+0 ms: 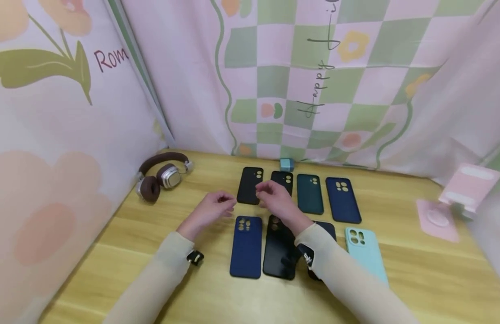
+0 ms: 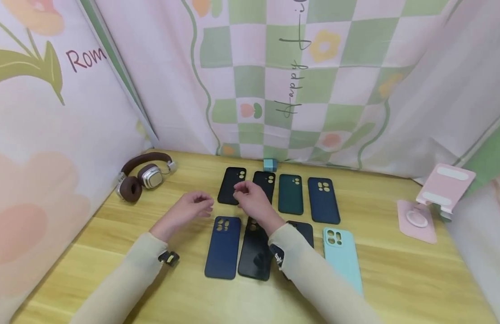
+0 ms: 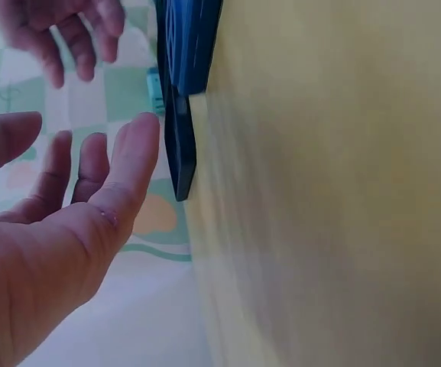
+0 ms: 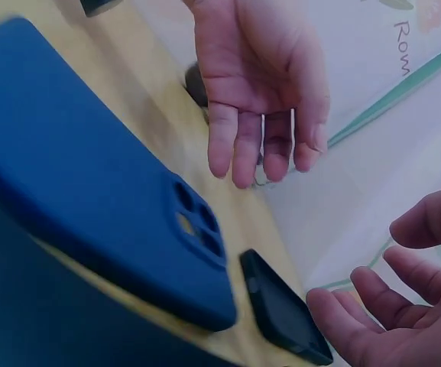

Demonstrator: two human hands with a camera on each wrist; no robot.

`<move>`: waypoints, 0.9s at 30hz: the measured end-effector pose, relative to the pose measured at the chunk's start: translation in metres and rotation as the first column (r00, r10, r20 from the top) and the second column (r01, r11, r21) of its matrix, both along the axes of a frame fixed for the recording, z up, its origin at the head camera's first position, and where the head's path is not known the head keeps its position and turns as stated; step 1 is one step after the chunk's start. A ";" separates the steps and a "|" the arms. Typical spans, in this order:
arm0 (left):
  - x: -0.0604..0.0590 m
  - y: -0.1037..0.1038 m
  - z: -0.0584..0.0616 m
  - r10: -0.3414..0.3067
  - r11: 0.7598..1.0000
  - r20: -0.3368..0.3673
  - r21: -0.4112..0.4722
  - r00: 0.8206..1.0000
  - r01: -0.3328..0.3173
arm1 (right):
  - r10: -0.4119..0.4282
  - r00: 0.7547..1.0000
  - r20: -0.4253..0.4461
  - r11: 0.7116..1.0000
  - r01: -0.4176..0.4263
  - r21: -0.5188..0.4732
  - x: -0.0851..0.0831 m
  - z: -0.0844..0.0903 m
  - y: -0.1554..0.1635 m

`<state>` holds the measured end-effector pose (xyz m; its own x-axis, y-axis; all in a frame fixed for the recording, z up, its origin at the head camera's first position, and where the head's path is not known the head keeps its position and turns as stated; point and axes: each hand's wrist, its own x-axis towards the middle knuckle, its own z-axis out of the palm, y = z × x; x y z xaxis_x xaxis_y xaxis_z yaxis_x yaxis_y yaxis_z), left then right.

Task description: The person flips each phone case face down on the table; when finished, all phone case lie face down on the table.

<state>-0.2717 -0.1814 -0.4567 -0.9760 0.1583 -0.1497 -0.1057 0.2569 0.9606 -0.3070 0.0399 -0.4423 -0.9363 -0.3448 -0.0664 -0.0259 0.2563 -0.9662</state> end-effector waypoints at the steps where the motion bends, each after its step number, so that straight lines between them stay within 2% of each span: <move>1: -0.006 0.002 0.000 -0.004 1.000 -0.002 -0.007 1.000 0.004 | -0.008 1.000 -0.010 1.000 0.008 0.019 -0.006 0.001 -0.001; 6: -0.031 0.010 -0.001 0.002 0.995 0.004 -0.104 1.000 -0.002 | -0.052 0.998 -0.020 0.992 0.053 0.112 -0.037 0.000 -0.008; 11: -0.048 0.013 -0.002 0.025 0.983 0.024 -0.180 0.999 -0.020 | -0.102 0.992 -0.068 0.970 0.114 0.213 -0.066 -0.006 -0.019; 15: -0.060 0.013 -0.006 0.034 0.975 0.024 -0.222 0.999 -0.028 | -0.116 0.984 -0.138 0.947 0.152 0.284 -0.080 -0.009 -0.031; 20: -0.070 0.015 -0.008 0.044 0.954 -0.007 -0.297 0.999 -0.044 | -0.090 0.983 -0.158 0.928 0.140 0.344 -0.089 -0.010 -0.044; 23: -0.074 0.017 -0.010 0.053 0.958 -0.015 -0.280 0.999 -0.055 | -0.092 0.983 -0.160 0.923 0.145 0.357 -0.093 -0.012 -0.049; 25: -0.077 0.018 -0.011 0.071 0.967 -0.035 -0.242 0.997 -0.077 | -0.113 0.981 -0.156 0.929 0.160 0.333 -0.096 -0.012 -0.050; 27: -0.079 0.017 -0.013 0.098 0.981 -0.058 -0.165 0.994 -0.106 | -0.141 0.980 -0.144 0.944 0.177 0.280 -0.098 -0.010 -0.049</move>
<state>-0.3512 -0.1646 -0.4694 -0.9926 0.0343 -0.1167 -0.0929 0.4050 0.9096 -0.4050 -0.0094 -0.4523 -0.9845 -0.1737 -0.0246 -0.0734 0.5353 -0.8414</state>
